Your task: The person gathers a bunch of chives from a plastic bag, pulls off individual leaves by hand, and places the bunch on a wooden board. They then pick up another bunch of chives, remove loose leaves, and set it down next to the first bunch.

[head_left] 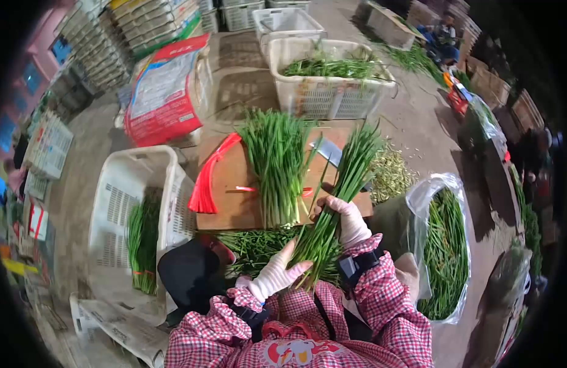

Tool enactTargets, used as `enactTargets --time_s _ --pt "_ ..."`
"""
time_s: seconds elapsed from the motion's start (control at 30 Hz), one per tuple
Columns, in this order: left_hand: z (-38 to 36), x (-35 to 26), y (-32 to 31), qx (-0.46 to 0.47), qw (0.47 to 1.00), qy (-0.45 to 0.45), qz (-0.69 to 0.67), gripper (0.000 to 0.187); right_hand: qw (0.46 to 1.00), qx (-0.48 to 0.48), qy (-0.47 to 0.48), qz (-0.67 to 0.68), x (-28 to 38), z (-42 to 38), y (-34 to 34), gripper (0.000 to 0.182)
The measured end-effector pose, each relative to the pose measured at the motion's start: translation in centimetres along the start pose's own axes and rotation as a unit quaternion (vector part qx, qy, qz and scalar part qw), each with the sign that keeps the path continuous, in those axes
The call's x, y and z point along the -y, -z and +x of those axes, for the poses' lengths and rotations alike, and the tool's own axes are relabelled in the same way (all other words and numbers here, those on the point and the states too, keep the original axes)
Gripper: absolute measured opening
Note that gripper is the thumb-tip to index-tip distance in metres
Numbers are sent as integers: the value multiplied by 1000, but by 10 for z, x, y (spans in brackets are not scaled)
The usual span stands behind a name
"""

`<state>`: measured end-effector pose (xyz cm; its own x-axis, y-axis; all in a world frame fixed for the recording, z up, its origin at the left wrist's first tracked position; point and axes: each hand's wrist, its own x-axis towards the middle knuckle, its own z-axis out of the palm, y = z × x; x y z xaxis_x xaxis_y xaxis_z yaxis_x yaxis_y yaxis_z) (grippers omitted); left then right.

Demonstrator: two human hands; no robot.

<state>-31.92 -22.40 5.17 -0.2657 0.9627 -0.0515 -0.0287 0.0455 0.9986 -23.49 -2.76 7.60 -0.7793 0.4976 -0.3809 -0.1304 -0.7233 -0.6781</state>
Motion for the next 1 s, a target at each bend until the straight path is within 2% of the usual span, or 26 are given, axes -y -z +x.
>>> enactTargets --time_s 0.1,0.2,0.27,0.33,0.37,0.4,0.43,0.47,0.53,0.57,0.67,0.7,0.73,0.77,0.87,0.97,1.0 --pt "12 6 21 -111 975 -61 182 80 1000 -1 5 -24 11 34 -35 27" --pt "35 -1 50 -170 961 -38 213 78 998 24 -3 -64 12 85 -59 22" --pt "51 18 69 -204 957 -47 203 66 993 46 -10 -111 8 121 -66 29" --pt "68 42 86 -233 956 -22 175 60 996 1 -8 -87 -4 158 -73 29" --pt "75 30 89 -251 953 -4 173 57 996 -14 21 -90 -9 172 -76 30" --pt "85 51 97 -249 955 -14 158 54 994 -29 51 -94 -13 185 -76 31" --pt "92 57 100 -249 960 10 124 52 991 -67 47 -107 -18 199 -77 46" --pt "97 64 99 -248 964 34 91 50 991 -73 41 -106 -19 206 -72 46" --pt "107 107 95 -254 964 46 61 47 965 -77 141 -208 -20 212 -63 68" --pt "110 114 94 -263 963 50 33 44 949 -102 174 -242 -20 215 -51 68" --pt "116 106 98 -226 967 99 63 37 947 -92 214 -222 -2 194 -16 59" --pt "116 123 96 -244 967 77 -3 38 951 -88 225 -191 2 183 -8 55" --pt "115 124 100 -228 965 125 28 39 955 -83 237 -160 5 168 -3 51" --pt "113 123 103 -218 967 129 21 42 944 -99 221 -226 14 146 -4 44" --pt "113 108 104 -218 964 149 9 48 956 -99 169 -218 12 91 9 40" --pt "112 81 116 -160 973 151 66 45 950 -129 145 -243 -15 51 30 34" --pt "113 123 120 -230 951 126 163 39 953 -136 125 -241 -27 39 34 32"
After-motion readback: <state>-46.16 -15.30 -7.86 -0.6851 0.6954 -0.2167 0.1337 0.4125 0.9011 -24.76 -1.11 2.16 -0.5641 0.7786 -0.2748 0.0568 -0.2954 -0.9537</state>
